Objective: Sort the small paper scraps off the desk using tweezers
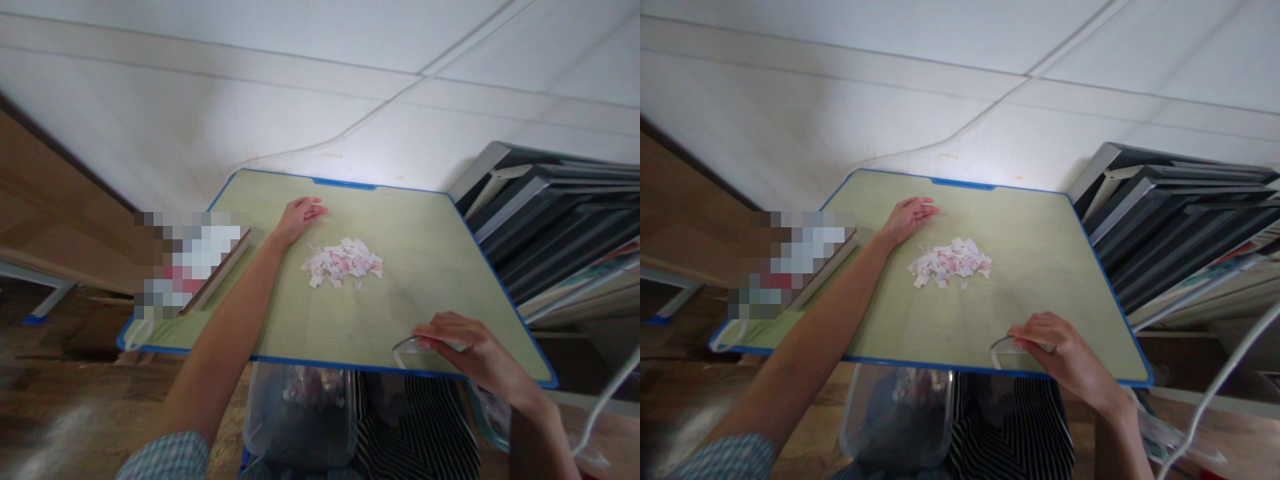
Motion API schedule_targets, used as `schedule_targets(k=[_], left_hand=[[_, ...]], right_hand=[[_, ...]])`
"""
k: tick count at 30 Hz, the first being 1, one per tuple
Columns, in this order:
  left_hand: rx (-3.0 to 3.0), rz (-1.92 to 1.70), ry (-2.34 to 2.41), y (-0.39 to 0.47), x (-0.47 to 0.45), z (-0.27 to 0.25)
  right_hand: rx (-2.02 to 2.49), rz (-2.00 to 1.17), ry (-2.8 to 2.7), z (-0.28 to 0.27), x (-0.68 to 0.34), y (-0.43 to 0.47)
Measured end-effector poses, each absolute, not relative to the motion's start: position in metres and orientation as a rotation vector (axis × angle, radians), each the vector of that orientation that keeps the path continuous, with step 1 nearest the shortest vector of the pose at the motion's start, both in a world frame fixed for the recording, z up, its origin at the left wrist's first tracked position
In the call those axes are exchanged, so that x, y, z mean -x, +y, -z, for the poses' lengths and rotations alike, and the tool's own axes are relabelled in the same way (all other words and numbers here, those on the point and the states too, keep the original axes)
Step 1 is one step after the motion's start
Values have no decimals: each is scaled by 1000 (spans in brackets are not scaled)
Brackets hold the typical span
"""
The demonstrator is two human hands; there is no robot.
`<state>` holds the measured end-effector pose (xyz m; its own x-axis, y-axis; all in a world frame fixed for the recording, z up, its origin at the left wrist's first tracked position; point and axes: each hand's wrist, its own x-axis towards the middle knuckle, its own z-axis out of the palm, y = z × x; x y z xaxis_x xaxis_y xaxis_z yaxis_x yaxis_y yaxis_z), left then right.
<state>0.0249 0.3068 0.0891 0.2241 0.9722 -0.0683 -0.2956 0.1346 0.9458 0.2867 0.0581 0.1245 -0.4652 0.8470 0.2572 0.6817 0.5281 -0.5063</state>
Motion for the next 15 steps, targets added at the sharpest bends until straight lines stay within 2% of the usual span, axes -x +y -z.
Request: schedule_targets(k=[8, 15], left_hand=[[-996, -1113, 880, 306, -25, -91], [-1008, -1133, 860, 308, -24, -86]], right_hand=[[1238, -560, -2320, -140, -296, 42], [1485, -119, -2075, -127, -284, 98]])
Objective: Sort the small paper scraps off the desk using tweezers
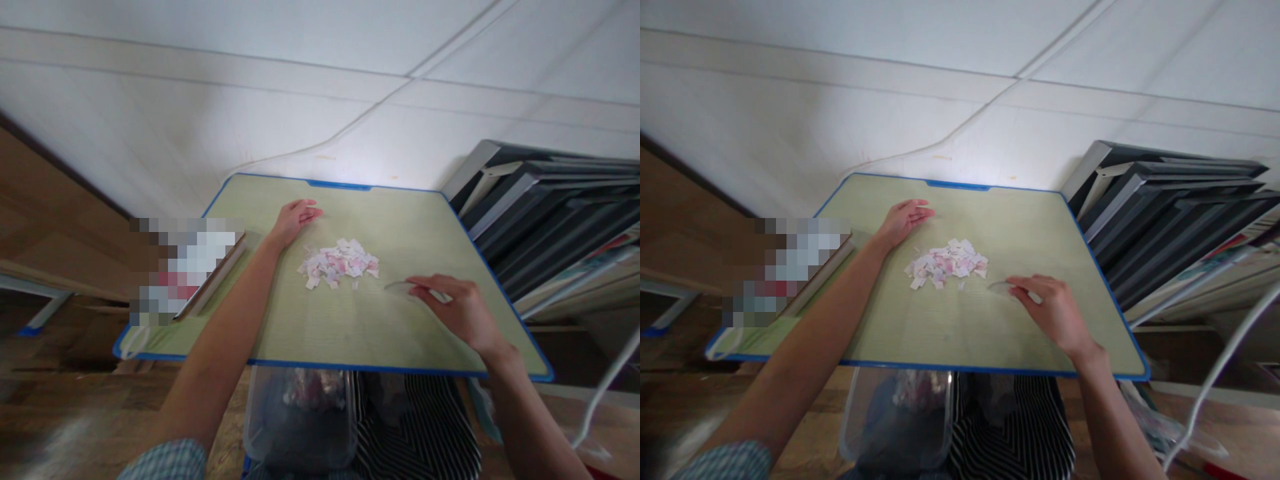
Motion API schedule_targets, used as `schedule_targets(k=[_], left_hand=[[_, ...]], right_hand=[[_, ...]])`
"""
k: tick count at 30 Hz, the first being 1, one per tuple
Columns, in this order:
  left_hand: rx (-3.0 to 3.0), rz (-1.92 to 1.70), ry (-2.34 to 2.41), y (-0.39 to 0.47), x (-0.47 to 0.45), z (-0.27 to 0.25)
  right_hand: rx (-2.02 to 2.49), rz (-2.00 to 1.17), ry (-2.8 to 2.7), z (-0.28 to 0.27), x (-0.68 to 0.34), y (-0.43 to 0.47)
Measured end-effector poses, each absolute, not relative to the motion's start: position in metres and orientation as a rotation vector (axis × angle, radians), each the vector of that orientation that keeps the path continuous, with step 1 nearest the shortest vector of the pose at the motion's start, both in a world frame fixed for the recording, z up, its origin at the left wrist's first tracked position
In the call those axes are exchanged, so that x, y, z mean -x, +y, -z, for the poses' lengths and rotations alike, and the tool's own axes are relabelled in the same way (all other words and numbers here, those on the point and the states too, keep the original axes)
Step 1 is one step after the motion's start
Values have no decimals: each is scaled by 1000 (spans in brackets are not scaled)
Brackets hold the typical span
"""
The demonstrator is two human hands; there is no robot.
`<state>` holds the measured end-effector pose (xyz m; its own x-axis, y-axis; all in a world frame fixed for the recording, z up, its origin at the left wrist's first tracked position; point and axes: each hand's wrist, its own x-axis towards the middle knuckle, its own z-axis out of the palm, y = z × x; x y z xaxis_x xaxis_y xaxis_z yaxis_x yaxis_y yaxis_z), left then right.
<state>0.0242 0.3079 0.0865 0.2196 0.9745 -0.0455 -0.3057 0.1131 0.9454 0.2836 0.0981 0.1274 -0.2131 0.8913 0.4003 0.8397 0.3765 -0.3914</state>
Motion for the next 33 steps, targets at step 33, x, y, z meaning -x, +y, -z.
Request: schedule_targets(k=[33], left_hand=[[-1024, -1132, 861, 310, -24, -84]], right_hand=[[1378, -181, -2122, -131, -278, 83]])
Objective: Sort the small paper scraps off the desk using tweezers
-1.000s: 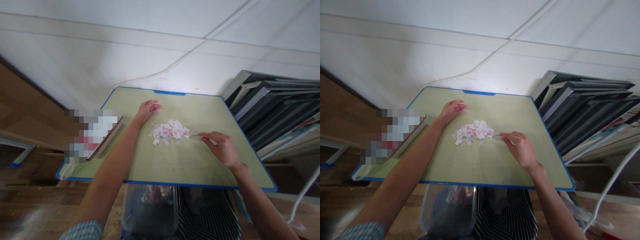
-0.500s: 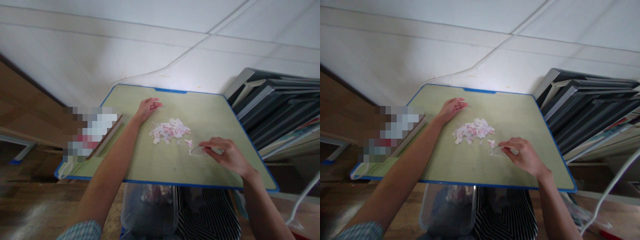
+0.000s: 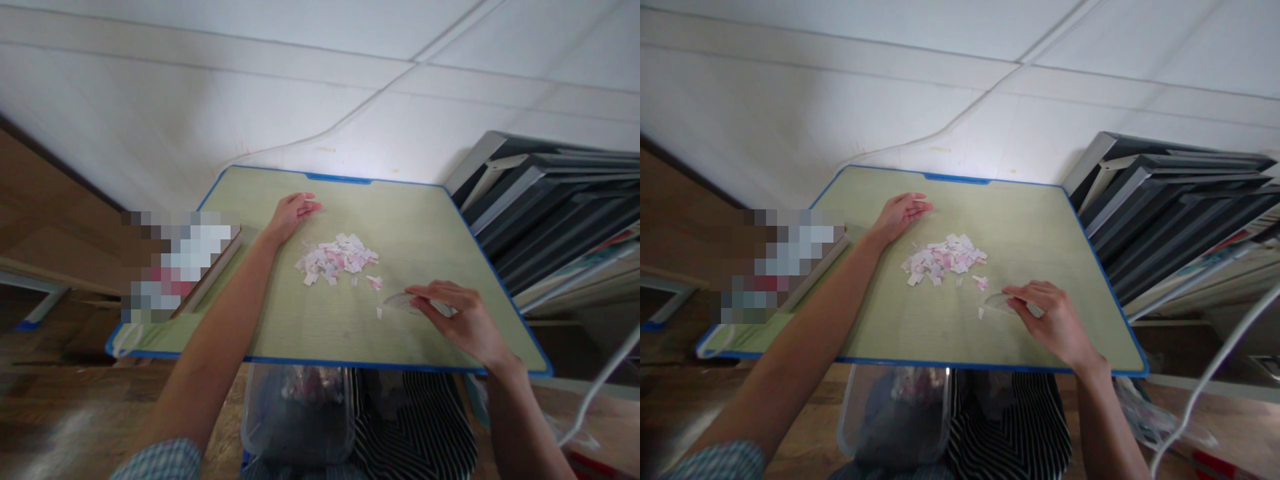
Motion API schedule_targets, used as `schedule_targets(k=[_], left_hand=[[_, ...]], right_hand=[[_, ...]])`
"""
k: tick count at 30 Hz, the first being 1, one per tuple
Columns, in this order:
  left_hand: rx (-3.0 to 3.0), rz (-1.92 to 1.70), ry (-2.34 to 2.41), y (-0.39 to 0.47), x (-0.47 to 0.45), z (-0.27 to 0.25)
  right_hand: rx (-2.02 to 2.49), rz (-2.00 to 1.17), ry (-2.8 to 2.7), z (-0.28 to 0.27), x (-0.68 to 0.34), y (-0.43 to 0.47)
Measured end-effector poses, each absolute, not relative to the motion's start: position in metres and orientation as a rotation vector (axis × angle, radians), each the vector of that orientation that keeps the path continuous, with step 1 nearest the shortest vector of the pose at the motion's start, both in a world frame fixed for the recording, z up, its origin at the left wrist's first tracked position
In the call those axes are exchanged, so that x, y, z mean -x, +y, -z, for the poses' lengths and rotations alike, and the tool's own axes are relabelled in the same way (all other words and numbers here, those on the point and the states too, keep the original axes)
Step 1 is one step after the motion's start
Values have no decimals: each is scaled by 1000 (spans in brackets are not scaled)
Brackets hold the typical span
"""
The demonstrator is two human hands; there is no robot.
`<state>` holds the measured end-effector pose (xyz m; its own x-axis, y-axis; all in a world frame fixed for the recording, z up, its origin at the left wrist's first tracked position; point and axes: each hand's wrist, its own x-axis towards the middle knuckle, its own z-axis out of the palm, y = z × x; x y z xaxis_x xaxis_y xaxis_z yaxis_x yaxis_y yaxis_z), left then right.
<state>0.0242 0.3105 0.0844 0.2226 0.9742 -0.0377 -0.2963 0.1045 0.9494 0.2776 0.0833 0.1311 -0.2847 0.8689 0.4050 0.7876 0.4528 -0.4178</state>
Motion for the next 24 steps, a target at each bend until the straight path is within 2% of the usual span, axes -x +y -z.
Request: schedule_targets(k=[10, 24], left_hand=[[-1016, -1120, 874, 309, -25, -87], [-1030, -1121, 865, 310, -25, -86]], right_hand=[[1304, -214, -2243, -124, -278, 76], [1294, -386, -2444, -144, -299, 52]])
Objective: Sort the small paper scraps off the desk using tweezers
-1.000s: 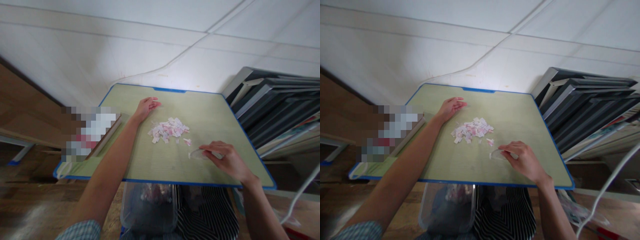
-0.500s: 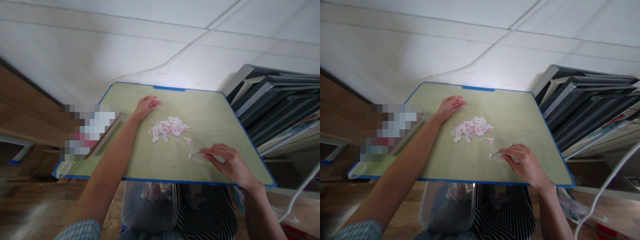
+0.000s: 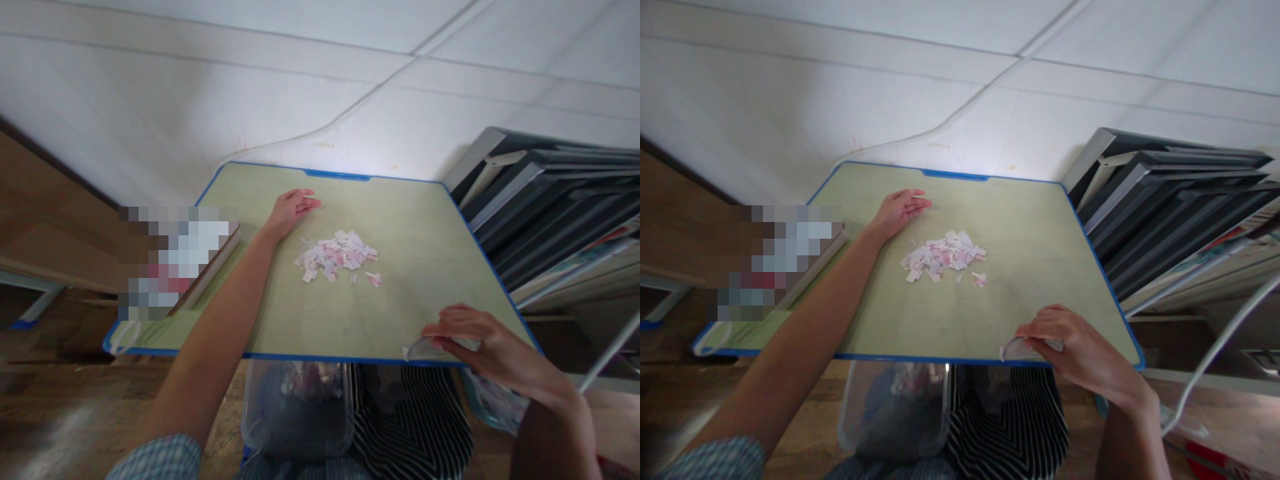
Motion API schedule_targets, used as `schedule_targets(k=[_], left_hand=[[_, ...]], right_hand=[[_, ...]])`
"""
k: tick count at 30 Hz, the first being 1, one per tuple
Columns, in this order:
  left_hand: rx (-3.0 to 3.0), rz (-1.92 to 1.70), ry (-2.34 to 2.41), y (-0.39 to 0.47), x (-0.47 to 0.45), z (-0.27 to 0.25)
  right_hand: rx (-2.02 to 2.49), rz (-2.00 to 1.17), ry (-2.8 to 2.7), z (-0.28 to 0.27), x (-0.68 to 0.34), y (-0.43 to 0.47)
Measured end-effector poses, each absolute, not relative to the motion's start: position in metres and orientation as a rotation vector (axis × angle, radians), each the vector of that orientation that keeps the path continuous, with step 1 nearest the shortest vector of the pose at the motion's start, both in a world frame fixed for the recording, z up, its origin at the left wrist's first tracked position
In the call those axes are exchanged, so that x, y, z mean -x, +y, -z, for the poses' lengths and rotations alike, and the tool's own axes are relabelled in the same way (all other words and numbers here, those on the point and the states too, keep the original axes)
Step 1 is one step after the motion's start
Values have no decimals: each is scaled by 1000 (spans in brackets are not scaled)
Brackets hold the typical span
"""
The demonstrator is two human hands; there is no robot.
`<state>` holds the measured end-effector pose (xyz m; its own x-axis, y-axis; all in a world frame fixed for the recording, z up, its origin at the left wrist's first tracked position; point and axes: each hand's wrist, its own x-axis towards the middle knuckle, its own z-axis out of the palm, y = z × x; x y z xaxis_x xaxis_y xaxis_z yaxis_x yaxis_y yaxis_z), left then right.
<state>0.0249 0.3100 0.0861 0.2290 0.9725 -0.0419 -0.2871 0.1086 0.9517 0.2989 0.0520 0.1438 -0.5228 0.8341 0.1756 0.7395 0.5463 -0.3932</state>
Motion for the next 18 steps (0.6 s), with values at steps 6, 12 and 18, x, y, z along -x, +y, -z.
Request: schedule_targets(k=[6, 12, 18], left_hand=[[-1040, -1132, 876, 310, -25, -85], [-1045, -1131, 865, 311, -25, -84], [-1040, -1123, 884, 309, -26, -88]], right_hand=[[1300, -278, -2393, -147, -300, 47], [1322, -292, -2400, -143, -301, 47], [1330, -326, -2424, -142, -301, 44]])
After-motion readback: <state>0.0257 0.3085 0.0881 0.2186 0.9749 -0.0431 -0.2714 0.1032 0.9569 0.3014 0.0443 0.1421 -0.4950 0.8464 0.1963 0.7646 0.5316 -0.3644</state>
